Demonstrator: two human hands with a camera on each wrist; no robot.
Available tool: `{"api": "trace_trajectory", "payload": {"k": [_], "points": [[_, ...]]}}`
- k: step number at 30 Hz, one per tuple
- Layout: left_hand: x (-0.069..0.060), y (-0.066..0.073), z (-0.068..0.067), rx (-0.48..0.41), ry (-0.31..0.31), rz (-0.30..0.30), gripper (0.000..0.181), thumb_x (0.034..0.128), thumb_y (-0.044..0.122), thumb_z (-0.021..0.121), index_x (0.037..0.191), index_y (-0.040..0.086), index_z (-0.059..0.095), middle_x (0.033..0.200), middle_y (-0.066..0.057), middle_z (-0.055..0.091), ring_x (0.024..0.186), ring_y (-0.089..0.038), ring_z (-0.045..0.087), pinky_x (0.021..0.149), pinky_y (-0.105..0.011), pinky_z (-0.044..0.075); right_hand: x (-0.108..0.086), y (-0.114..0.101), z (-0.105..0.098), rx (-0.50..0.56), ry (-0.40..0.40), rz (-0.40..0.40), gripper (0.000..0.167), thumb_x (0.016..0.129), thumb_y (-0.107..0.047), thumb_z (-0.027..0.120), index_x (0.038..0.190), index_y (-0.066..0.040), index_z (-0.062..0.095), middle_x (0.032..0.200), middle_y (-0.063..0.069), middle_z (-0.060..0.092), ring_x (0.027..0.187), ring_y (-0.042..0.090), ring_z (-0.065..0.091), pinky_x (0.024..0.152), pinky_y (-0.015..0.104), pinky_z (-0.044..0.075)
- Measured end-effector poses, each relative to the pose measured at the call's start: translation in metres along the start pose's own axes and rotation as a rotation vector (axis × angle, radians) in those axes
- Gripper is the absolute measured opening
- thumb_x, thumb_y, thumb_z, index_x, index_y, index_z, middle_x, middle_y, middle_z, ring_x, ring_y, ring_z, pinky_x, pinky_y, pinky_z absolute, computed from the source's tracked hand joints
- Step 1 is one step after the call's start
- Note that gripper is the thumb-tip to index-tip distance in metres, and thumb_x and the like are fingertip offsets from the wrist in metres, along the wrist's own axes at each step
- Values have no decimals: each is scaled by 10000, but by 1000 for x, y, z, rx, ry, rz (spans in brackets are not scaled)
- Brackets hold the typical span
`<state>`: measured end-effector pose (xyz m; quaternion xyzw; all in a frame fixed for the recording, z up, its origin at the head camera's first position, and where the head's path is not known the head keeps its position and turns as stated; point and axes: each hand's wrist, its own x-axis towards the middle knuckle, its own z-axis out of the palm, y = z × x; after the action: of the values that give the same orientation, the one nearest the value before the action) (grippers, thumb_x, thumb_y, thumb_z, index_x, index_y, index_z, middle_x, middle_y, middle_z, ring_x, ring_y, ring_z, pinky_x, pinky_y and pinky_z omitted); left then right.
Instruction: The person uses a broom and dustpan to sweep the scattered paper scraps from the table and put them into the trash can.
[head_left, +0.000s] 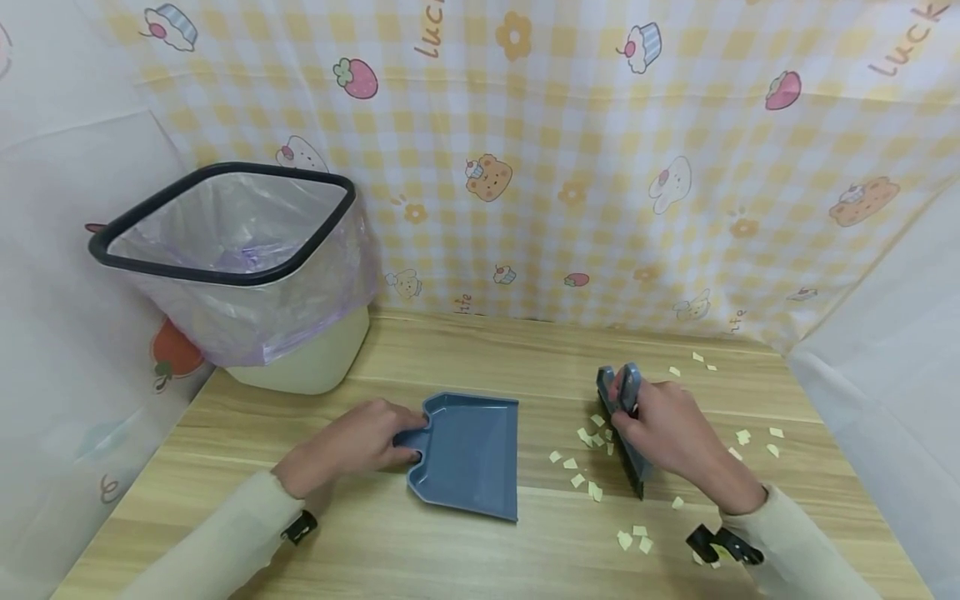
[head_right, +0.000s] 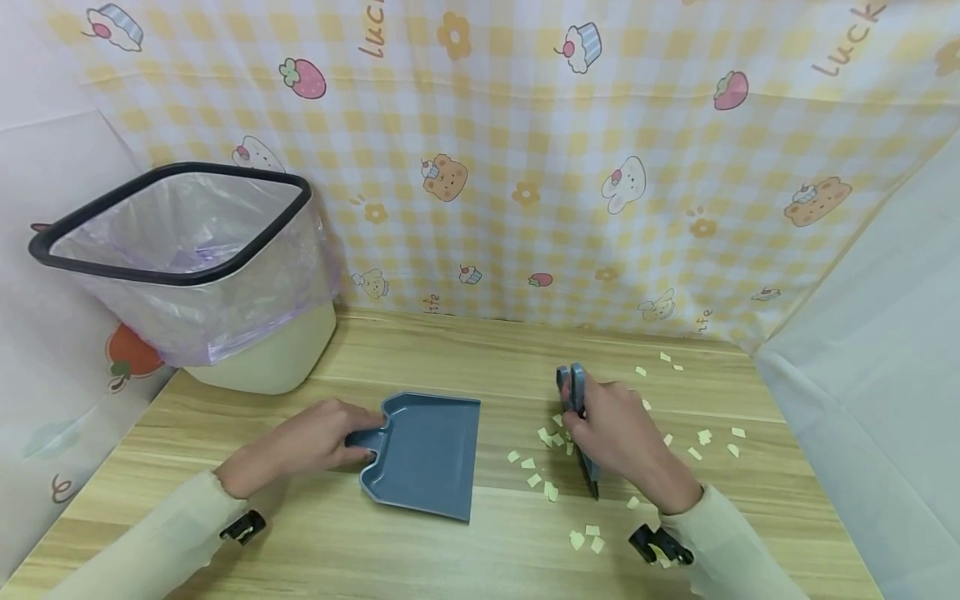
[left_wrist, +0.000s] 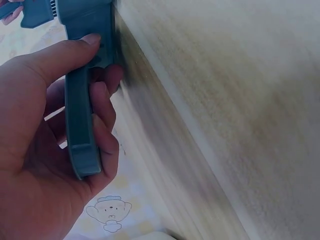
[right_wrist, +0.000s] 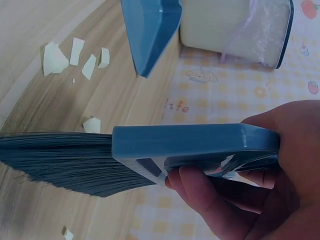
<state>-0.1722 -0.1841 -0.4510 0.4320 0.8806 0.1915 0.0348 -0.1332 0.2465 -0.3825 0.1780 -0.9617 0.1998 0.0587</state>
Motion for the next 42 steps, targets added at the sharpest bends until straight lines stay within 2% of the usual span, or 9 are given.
{"api": "trace_trajectory", "payload": {"k": [7, 10, 16, 24, 26, 29, 32, 36, 42], "points": [[1, 3, -1, 84, -1, 56, 353, 985, 175, 852, 1252, -42, 777, 1226, -195, 789, 1102, -336, 786, 921, -445, 646, 3, -3, 4, 19, -2, -22, 145, 919, -36, 711, 1025, -131, 683, 685, -96, 598, 594, 116, 522, 552, 333, 477], [2, 4, -2, 110, -10, 59, 295, 992, 187, 849, 1203, -8, 785, 1138, -134, 807, 982, -242, 794, 839, -400, 659, 4, -6, 7, 33, -4, -36, 154, 911, -37, 717, 1021, -141, 689, 683, -99, 602, 597, 116, 514, 551, 331, 475], [3, 6, -3, 129, -24, 47, 259, 992, 204, 852, 1158, 17, 786, 1024, -61, 789, 779, -80, 671, 694, -304, 599, 6, -13, 10, 70, -12, -63, 176, 904, -28, 704, 1002, -173, 687, 667, -123, 578, 594, 92, 503, 566, 317, 480], [3, 7, -4, 127, -29, 45, 250, 994, 216, 850, 1140, 25, 780, 985, -45, 772, 708, -15, 554, 640, -253, 532, 7, -22, 13, 128, -46, -125, 190, 911, -22, 716, 1067, -130, 707, 670, -108, 601, 530, 16, 439, 481, 264, 404], [3, 8, -5, 126, -33, 41, 265, 993, 222, 851, 1149, 20, 781, 991, -53, 774, 684, -2, 486, 620, -231, 483, 7, -24, 13, 150, -50, -142, 191, 915, -16, 717, 1070, -127, 708, 692, -100, 620, 523, 0, 429, 476, 258, 406], [3, 8, -5, 128, -36, 38, 281, 992, 223, 852, 1163, 11, 782, 992, -59, 774, 676, -2, 475, 613, -225, 470, 7, -25, 13, 172, -32, -167, 202, 903, 2, 715, 1055, -130, 708, 729, -99, 646, 540, -9, 442, 497, 256, 434], [3, 8, -5, 134, -38, 39, 279, 992, 217, 853, 1164, 8, 782, 1000, -66, 776, 678, -1, 475, 616, -223, 472, 5, -25, 11, 156, 3, -165, 215, 876, 26, 700, 1028, -125, 691, 687, -113, 606, 536, -17, 431, 487, 255, 434], [4, 9, -5, 138, -41, 43, 255, 991, 207, 855, 1140, 15, 778, 1003, -69, 775, 666, -3, 459, 608, -215, 462, 0, -29, 7, 95, 38, -120, 204, 870, 27, 692, 998, -124, 644, 582, -150, 444, 485, -32, 372, 430, 244, 393], [4, 10, -6, 147, -50, 36, 265, 988, 214, 857, 1141, 12, 778, 1015, -83, 778, 669, -4, 469, 614, -224, 479, -6, -40, 13, 6, 64, -82, 210, 886, -24, 713, 936, -159, 559, 570, -148, 339, 480, 29, 357, 429, 272, 341]]}}
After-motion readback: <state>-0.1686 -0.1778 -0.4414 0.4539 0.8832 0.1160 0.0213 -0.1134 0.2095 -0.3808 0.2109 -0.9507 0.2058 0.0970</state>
